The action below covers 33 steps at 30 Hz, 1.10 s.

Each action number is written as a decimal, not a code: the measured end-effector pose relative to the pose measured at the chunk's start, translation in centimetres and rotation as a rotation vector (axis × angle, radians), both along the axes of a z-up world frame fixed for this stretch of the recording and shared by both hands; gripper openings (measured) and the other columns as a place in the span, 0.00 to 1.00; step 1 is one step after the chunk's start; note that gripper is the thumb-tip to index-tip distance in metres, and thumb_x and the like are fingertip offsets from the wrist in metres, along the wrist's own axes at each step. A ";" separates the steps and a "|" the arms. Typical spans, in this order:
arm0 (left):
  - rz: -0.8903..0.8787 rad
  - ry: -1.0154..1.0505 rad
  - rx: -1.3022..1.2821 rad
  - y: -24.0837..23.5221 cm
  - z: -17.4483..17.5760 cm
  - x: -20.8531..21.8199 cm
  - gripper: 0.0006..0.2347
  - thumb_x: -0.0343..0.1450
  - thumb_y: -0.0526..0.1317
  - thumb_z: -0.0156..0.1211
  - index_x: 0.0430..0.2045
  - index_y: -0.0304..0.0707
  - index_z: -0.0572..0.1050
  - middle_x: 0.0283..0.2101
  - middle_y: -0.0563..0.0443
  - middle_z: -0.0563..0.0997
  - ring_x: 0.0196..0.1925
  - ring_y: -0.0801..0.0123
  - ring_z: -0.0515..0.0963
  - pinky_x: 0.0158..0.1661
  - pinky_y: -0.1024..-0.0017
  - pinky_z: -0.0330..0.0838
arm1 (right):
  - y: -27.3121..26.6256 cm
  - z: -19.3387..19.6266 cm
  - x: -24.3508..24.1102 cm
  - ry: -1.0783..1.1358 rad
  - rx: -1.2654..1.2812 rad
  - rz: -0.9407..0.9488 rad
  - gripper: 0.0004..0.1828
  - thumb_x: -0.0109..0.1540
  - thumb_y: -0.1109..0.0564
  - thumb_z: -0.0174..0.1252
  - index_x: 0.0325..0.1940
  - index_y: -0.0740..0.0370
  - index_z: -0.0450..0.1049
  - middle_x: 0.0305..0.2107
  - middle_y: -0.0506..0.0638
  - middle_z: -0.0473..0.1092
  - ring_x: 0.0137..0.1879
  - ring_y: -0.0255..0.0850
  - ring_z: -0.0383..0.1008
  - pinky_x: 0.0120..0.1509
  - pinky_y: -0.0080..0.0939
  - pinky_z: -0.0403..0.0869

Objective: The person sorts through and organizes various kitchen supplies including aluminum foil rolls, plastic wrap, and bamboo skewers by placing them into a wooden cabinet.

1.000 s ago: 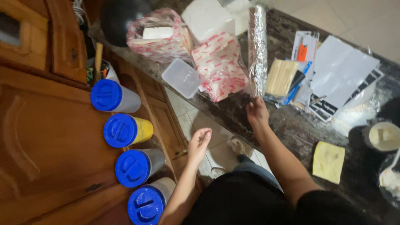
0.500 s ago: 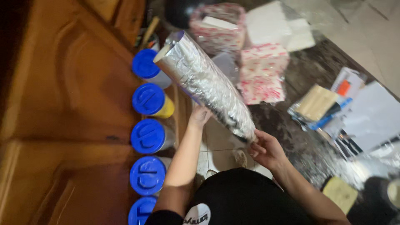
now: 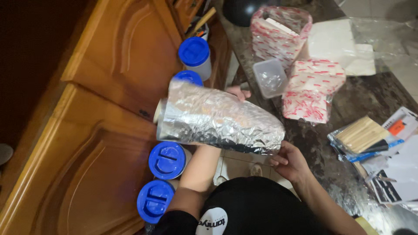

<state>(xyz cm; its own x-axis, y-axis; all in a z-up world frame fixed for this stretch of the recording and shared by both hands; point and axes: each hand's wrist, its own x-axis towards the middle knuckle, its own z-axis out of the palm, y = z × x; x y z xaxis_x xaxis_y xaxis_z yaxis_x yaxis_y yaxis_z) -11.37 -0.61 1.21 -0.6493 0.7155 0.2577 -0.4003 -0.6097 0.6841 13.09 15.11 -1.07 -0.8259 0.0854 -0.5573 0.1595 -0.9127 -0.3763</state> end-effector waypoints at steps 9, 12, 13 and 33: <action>0.392 -0.080 0.030 -1.2 -1.7 -1.8 0.22 0.73 0.38 0.63 0.60 0.43 0.62 0.51 0.53 0.72 0.46 0.68 0.67 0.44 0.66 0.63 | -1.6 -0.4 -0.4 0.019 0.133 0.274 0.12 0.65 0.61 0.46 0.43 0.72 0.72 0.30 0.54 0.74 0.15 0.29 0.49 0.33 0.36 0.64; 0.500 -0.100 0.042 -2.3 -1.2 -2.1 0.20 0.74 0.38 0.62 0.59 0.43 0.63 0.48 0.53 0.73 0.43 0.69 0.67 0.41 0.67 0.63 | -0.9 -1.0 -0.8 0.050 0.217 0.273 0.13 0.65 0.59 0.47 0.45 0.71 0.72 0.28 0.53 0.73 0.14 0.30 0.49 0.32 0.37 0.64; 0.525 -0.104 0.038 -2.6 -1.1 -2.3 0.19 0.74 0.38 0.62 0.58 0.42 0.63 0.47 0.53 0.73 0.42 0.70 0.68 0.40 0.67 0.63 | -0.6 -1.4 -0.6 0.124 0.145 0.277 0.12 0.67 0.58 0.49 0.46 0.72 0.72 0.27 0.51 0.72 0.15 0.30 0.50 0.33 0.37 0.65; 0.675 -0.240 -0.135 -3.2 -9.5 -4.3 0.07 0.78 0.39 0.58 0.47 0.40 0.71 0.36 0.56 0.83 0.20 0.83 0.62 0.18 0.83 0.55 | 5.6 -1.1 -2.4 0.314 -0.124 -0.080 0.15 0.76 0.52 0.54 0.48 0.71 0.71 0.21 0.50 0.68 0.18 0.33 0.51 0.38 0.38 0.65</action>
<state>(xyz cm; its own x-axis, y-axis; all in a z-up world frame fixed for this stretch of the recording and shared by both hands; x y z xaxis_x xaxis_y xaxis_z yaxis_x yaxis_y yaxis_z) -15.71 -3.84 -8.33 -0.9880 0.1543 -0.0093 -0.1150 -0.6932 0.7115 10.72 20.74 -2.17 -0.9520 0.1046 -0.2875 -0.0207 -0.9595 -0.2808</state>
